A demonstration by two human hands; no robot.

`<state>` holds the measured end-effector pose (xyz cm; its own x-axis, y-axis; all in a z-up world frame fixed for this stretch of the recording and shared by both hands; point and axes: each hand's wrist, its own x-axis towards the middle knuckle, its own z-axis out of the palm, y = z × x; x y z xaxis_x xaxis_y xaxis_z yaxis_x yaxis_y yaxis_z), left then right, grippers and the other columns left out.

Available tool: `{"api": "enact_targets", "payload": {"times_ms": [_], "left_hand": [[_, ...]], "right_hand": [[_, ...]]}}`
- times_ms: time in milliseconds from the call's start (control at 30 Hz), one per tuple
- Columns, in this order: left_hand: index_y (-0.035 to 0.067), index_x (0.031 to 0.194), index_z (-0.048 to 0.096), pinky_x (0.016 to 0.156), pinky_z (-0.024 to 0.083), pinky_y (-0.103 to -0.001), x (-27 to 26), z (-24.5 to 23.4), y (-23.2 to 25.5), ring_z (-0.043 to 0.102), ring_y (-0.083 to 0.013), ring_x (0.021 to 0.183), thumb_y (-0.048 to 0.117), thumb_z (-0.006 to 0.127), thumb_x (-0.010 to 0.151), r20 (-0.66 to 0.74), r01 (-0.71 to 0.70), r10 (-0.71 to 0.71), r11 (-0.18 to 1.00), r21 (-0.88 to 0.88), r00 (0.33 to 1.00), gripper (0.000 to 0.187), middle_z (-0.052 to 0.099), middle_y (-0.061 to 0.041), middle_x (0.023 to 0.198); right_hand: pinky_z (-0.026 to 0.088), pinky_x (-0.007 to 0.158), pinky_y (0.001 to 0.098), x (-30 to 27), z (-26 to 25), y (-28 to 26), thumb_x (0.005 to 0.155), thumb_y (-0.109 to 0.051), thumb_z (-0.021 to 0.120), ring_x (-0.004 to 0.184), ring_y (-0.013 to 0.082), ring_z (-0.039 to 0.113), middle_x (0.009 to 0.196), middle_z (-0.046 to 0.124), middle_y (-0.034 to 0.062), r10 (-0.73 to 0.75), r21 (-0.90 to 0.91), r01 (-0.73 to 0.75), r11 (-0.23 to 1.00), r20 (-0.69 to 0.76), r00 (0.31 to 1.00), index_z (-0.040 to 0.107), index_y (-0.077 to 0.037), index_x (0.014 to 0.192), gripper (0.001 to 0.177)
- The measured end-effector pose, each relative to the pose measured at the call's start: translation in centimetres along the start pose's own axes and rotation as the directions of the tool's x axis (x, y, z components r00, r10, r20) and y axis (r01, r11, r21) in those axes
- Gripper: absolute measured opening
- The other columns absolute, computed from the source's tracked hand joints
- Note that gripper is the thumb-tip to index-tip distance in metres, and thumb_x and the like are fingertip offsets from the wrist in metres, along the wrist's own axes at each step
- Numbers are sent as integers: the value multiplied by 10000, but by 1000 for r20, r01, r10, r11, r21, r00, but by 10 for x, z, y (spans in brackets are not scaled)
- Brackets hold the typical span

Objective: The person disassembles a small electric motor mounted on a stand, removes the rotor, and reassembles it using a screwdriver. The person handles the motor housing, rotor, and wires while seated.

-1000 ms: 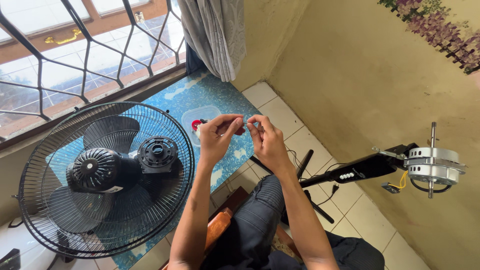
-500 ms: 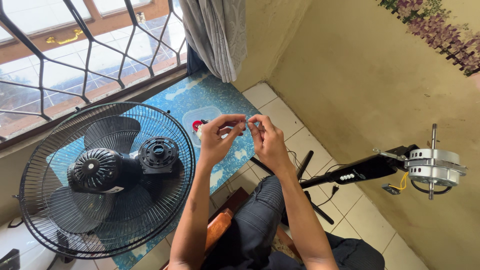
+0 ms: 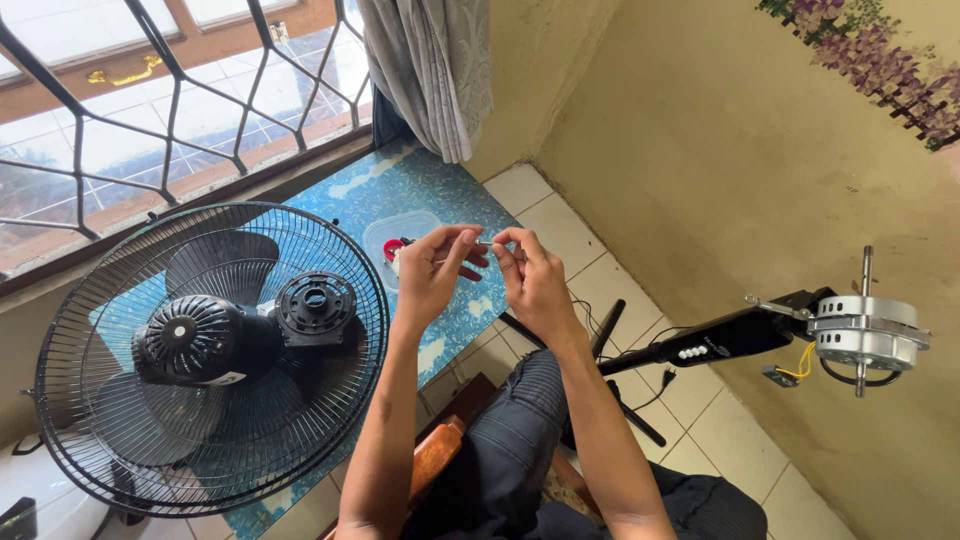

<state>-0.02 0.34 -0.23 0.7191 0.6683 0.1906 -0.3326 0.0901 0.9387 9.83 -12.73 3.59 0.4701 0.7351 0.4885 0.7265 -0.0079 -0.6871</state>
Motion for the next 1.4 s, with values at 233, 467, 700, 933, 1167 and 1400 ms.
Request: {"api": "enact_targets", "payload": {"times_ms": [233,467,700,933,1167,1400], "left_hand": [[-41,1181,693,758,654,-288,-2,-3,3,771,-159,879,98,663,985,72,-126,124,992,16,990,242,775,-99,973],[-50,1184,720,761,657,-296,0,0,-1,778,-174,863,81,658,1009,81,-86,81,994,67,993,227,785,-125,958],[-11,1227,686,796,660,-287,0,-1,-2,775,-145,924,87,602,1029,54,-64,64,998,-9,996,236,775,-95,1021],[-29,1189,701,818,667,-295,-2,-4,0,756,-160,953,50,670,980,54,-148,147,988,31,988,226,764,-118,1051],[-18,1129,742,800,644,-272,2,-11,-5,785,-162,906,36,691,982,26,-124,122,984,130,992,165,785,-114,1013],[-21,1205,697,880,602,-288,5,-29,-11,741,-169,1019,6,703,953,68,-250,242,951,180,968,254,753,-121,1121]], "right_hand": [[361,486,274,0,0,1,1054,-113,623,522,80,425,614,495,24,18,-15,-18,1000,-3,1000,592,-17,1146,137],[367,487,272,-1,0,4,1056,-123,624,521,77,435,611,520,19,29,-14,-29,999,0,1000,592,-20,1142,138],[366,485,273,1,0,4,1055,-117,629,513,78,438,610,526,19,37,-26,-37,999,2,999,591,-20,1141,135],[381,492,279,4,8,3,1046,-102,630,531,84,440,628,513,20,9,2,-9,1000,-12,1000,586,-21,1136,129],[377,493,302,9,17,6,1034,-92,639,510,115,444,598,500,41,-3,-42,3,999,1,1000,600,-31,1121,112],[364,488,316,14,28,14,1035,-95,635,506,118,435,598,491,36,36,3,-36,999,36,999,595,-34,1119,112]]}}
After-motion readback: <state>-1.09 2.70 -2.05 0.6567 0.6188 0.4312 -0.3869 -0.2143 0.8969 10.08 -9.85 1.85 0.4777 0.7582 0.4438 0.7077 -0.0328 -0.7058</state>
